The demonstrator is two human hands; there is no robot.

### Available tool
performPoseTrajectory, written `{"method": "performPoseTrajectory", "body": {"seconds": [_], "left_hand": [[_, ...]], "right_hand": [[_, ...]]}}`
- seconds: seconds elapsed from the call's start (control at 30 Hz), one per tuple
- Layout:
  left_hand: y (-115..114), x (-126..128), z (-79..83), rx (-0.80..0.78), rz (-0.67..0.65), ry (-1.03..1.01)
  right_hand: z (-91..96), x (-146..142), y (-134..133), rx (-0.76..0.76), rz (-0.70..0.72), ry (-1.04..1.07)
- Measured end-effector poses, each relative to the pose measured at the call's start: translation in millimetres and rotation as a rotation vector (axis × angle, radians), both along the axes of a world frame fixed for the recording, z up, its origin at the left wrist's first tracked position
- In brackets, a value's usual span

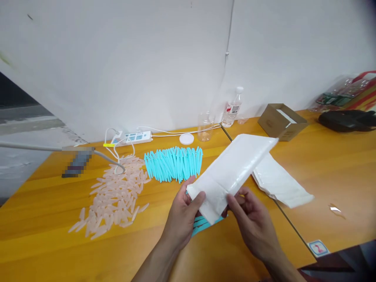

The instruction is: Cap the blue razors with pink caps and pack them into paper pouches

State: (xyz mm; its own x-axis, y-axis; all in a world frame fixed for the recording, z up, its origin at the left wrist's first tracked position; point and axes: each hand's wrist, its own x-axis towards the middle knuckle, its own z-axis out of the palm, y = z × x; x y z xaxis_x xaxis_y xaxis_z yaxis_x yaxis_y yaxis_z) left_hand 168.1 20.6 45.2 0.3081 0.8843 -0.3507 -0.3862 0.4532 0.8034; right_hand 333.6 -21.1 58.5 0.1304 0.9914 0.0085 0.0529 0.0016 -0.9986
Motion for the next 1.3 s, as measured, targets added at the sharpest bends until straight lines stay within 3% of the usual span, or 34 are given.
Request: {"method": "performPoseTrajectory", "body": {"seconds": [0.1, 0.2, 0.23, 0.3, 0.4, 0.47, 0.63, 0.73, 0.83, 0.93, 1.03, 1.2, 1.3], "left_hand": [[8.7, -7.4, -3.4, 0.106, 0.063, 0.120], [10.1, -13.3, 1.4, 0.167, -0.011, 0.197], [8.4, -12.6, 5.8, 0.182, -0.070, 0.188], [3.2, -8.1, 16.3, 0.207, -0.224, 0.123], [-5.4, -1.6, 26.0, 0.234, -0.444, 0.008], [-9.8, -2.5, 22.3, 0.229, -0.499, -0.008], [-18.9, -14.3, -5.5, 0.161, -0.421, 0.131], [-15.5, -19.1, -11.8, 0.239, -0.436, 0.324], [5.2, -21.0, -8.5, 0.450, -0.448, 0.655], [35.6, -15.6, -5.4, 0.778, -0.449, 1.023], [58.6, -1.3, -8.9, 0.978, -0.581, 1.297], [71.2, 17.8, -19.8, 0.966, -0.667, 1.343], [72.5, 11.1, -12.4, 0.963, -0.662, 1.315]], "right_hand": [[-3.1, 7.2, -23.0, 0.047, 0.000, -0.420], [11.7, 32.4, -38.2, 0.276, -0.201, -0.870], [18.8, 38.3, -39.2, 0.378, -0.175, -0.953], [31.6, 42.3, -33.8, 0.485, 0.055, -1.054], [37.1, 35.4, -16.8, 0.465, 0.408, -1.065], [30.3, 29.8, -10.1, 0.395, 0.500, -1.027], [2.0, 23.9, -20.2, 0.245, 0.555, -0.959], [-9.5, 27.2, -25.0, 0.243, 0.561, -0.934], [-17.2, 40.1, -23.3, 0.247, 0.494, -0.945], [-20.1, 55.4, -20.4, 0.181, 0.451, -0.951], [-18.0, 61.7, -16.8, 0.101, 0.455, -0.907], [-17.9, 58.2, -7.0, 0.084, 0.428, -0.821], [-21.9, 57.7, -3.7, 0.094, 0.399, -0.809]]}}
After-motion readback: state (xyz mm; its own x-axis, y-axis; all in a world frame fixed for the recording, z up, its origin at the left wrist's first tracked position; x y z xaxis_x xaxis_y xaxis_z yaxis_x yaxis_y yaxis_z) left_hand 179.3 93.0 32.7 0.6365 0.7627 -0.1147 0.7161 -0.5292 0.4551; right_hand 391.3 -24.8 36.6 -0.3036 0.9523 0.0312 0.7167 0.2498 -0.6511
